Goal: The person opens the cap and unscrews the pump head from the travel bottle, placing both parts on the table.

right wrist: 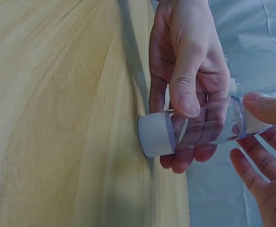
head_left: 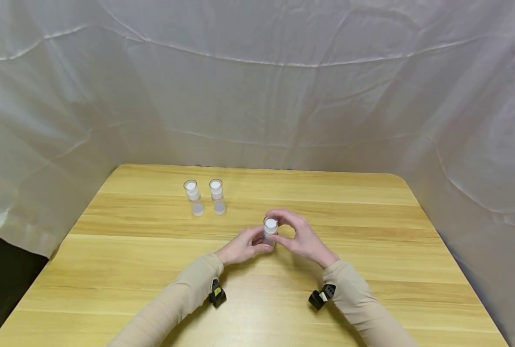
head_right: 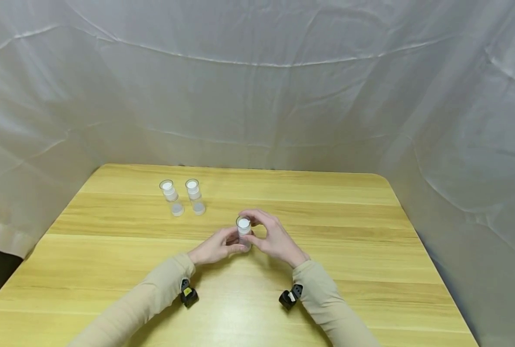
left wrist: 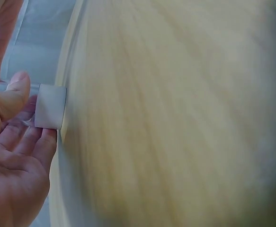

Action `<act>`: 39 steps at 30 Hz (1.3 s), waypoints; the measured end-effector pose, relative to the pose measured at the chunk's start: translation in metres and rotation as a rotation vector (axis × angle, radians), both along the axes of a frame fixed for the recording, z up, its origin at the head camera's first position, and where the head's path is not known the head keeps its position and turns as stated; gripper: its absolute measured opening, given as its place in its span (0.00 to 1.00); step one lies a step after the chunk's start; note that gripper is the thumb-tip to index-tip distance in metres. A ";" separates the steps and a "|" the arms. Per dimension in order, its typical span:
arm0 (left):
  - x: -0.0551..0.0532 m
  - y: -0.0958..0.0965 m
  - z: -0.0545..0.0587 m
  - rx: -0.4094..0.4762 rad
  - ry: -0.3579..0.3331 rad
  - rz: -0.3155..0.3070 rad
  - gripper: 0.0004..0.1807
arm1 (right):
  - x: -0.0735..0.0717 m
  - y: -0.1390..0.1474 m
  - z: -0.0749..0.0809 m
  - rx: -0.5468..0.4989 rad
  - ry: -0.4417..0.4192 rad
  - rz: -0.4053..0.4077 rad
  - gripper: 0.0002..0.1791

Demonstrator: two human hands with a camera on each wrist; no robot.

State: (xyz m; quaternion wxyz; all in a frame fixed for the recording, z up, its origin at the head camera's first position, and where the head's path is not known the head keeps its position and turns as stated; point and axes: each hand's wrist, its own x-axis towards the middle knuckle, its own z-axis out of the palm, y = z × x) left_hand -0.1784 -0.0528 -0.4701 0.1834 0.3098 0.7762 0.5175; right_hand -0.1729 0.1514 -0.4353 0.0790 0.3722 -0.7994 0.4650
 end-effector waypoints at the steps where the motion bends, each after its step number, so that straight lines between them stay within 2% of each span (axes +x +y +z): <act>1: 0.000 0.000 0.000 -0.003 0.000 0.000 0.25 | 0.000 0.000 0.000 -0.001 0.001 -0.001 0.27; 9: -0.001 -0.002 0.001 -0.028 0.016 0.013 0.25 | -0.001 -0.001 0.003 -0.061 0.024 -0.011 0.27; 16: 0.000 -0.002 0.003 -0.031 0.012 0.016 0.27 | 0.001 0.000 0.014 -0.250 0.021 -0.015 0.30; 19: 0.000 -0.001 0.003 -0.033 0.008 0.015 0.27 | -0.001 0.004 0.018 -0.339 0.052 -0.044 0.32; 22: 0.000 0.000 0.003 -0.036 0.005 0.018 0.26 | -0.005 0.011 0.021 -0.377 0.080 -0.116 0.33; 28: 0.000 0.001 0.002 -0.053 0.014 0.031 0.26 | -0.014 0.031 0.016 -0.317 0.107 -0.301 0.33; 35: 0.000 0.001 0.002 -0.054 0.024 0.038 0.27 | -0.026 0.054 0.009 -0.198 0.130 -0.445 0.31; 39: -0.001 0.000 0.001 -0.048 0.023 0.030 0.27 | -0.034 0.068 0.003 -0.118 0.102 -0.536 0.31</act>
